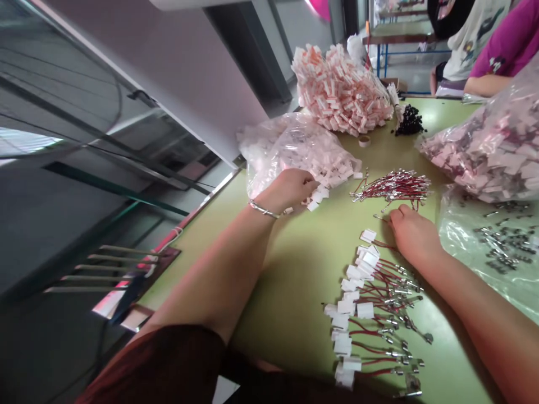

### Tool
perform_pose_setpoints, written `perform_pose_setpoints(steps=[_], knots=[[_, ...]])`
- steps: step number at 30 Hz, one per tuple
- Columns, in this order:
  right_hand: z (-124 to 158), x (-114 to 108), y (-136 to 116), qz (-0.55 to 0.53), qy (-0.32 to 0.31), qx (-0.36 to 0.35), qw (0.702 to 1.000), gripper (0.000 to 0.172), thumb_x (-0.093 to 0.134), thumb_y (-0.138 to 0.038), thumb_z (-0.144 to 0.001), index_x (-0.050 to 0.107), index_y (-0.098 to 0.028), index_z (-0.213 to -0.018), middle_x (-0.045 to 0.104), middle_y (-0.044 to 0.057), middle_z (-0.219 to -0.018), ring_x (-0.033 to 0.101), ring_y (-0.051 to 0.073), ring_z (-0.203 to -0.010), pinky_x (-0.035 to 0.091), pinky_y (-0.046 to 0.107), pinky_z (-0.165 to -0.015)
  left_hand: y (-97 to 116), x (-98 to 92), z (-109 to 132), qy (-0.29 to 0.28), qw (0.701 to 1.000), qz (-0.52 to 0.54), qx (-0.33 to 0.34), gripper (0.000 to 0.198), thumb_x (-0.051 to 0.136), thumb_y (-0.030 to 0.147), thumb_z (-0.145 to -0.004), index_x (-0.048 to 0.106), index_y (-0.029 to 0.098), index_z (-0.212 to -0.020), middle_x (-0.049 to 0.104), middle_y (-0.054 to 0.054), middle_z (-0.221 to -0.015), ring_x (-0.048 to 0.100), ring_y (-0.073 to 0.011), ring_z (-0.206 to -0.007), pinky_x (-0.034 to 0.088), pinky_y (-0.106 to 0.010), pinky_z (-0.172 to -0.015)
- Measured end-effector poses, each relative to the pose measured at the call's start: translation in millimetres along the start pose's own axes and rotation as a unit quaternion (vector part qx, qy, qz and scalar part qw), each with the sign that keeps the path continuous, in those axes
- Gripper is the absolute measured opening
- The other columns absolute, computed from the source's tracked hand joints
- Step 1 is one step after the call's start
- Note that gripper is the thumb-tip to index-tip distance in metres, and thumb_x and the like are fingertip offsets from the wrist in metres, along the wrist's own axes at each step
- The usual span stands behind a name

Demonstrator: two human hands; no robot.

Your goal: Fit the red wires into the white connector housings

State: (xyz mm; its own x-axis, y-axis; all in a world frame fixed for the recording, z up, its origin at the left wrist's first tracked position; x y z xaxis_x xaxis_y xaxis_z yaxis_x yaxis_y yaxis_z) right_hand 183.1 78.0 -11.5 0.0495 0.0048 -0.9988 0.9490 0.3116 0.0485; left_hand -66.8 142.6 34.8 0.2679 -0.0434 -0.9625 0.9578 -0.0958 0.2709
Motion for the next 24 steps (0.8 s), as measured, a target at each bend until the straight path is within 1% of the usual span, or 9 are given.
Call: perform_pose_setpoints(steps=[4,8,11,15,17,18,20,21,24], knots=[[10,-6,-3,-0.005,-0.005,0.006,1.0,0.025,0.037,-0.027,-0.094,0.059,-0.015,-0.092,0.062,0.011,-0.093,0.06,0.019,-0.07,0.031,0.031,-0.055,-3,10.6,-1,-0.015,1.0,-0.018,0.013,0.024,0.06,0.035,-0.077,0.067,0.014,-0.084,0.067,-0.012,-0.085,0.06,-0.0261,-0.085,0.043,-0.031,-0.073],[12,-7,-2,-0.006,-0.032,0.027,0.999,0.024,0.037,-0.027,-0.094,0.058,-0.016,-0.092,0.064,0.01,-0.084,0.06,0.02,-0.066,0.03,0.031,-0.053,4,28.0,-1,-0.016,0.998,-0.054,0.034,0.022,0.062,0.026,-0.076,0.067,0.012,-0.091,0.066,-0.015,-0.092,0.061,-0.0288,-0.09,0.044,-0.032,-0.076],[9,-4,-4,-0.015,-0.043,0.007,0.999,0.025,0.036,-0.025,-0.094,0.059,-0.016,-0.094,0.064,0.01,-0.09,0.06,0.02,-0.069,0.031,0.031,-0.054,8,34.0,-1,-0.012,0.996,-0.072,0.053,0.018,0.059,0.023,-0.077,0.068,0.013,-0.089,0.066,-0.015,-0.094,0.061,-0.028,-0.091,0.043,-0.032,-0.077],[10,-10,-4,-0.059,-0.019,-0.01,0.998,0.029,0.033,-0.026,-0.095,0.061,-0.017,-0.098,0.062,0.009,-0.095,0.059,0.019,-0.075,0.035,0.03,-0.058,10,22.7,-1,0.008,0.998,-0.033,0.046,0.014,0.058,0.023,-0.076,0.068,0.014,-0.081,0.067,-0.012,-0.083,0.061,-0.0258,-0.083,0.043,-0.032,-0.072],[12,-12,-7,-0.061,-0.026,-0.033,0.997,0.026,0.038,-0.027,-0.094,0.062,-0.018,-0.097,0.062,0.008,-0.096,0.059,0.019,-0.076,0.035,0.03,-0.057,13,12.8,1,0.033,0.998,0.043,0.037,0.013,0.061,0.023,-0.074,0.068,0.014,-0.081,0.067,-0.009,-0.079,0.06,-0.0225,-0.077,0.043,-0.03,-0.069],[13,-12,-10,-0.062,-0.034,-0.044,0.997,0.023,0.041,-0.027,-0.093,0.062,-0.019,-0.096,0.061,0.008,-0.096,0.059,0.019,-0.077,0.035,0.03,-0.057,17,10.1,3,0.039,0.993,0.106,0.033,0.014,0.062,0.024,-0.074,0.068,0.014,-0.082,0.066,-0.008,-0.077,0.059,-0.0198,-0.073,0.043,-0.029,-0.067],[12,-11,-14,-0.062,-0.045,-0.055,0.996,0.02,0.043,-0.025,-0.091,0.062,-0.019,-0.093,0.061,0.007,-0.095,0.059,0.019,-0.077,0.035,0.03,-0.057,26,14.2,8,0.016,0.962,0.27,0.023,0.017,0.065,0.025,-0.075,0.068,0.014,-0.088,0.064,-0.004,-0.071,0.055,-0.0137,-0.063,0.042,-0.026,-0.06],[12,-9,-16,-0.059,-0.047,-0.052,0.996,0.02,0.043,-0.024,-0.091,0.062,-0.018,-0.092,0.061,0.007,-0.094,0.06,0.019,-0.077,0.035,0.03,-0.057,33,21.5,11,-0.012,0.933,0.359,0.011,0.019,0.065,0.026,-0.076,0.068,0.014,-0.091,0.063,-0.002,-0.067,0.053,-0.011,-0.057,0.041,-0.024,-0.056],[9,-6,-13,-0.044,-0.043,-0.017,0.998,0.021,0.04,-0.02,-0.09,0.06,-0.016,-0.088,0.062,0.009,-0.092,0.059,0.019,-0.072,0.034,0.031,-0.056,51,54.3,21,-0.11,0.807,0.578,-0.056,0.013,0.064,0.023,-0.081,0.068,0.012,-0.088,0.058,0.0,-0.059,0.049,-0.0063,-0.049,0.04,-0.02,-0.051]])
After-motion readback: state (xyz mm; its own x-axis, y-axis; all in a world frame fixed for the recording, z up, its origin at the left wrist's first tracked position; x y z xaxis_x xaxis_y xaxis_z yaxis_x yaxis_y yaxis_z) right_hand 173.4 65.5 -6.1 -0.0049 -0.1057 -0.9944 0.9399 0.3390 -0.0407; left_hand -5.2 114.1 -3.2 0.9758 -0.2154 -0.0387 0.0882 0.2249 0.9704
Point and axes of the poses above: each hand's wrist, its own z-axis away from the middle knuckle, its own x-axis out of the palm, y = z × x, the point moved 6 cm from there along -z, towards the middle knuckle
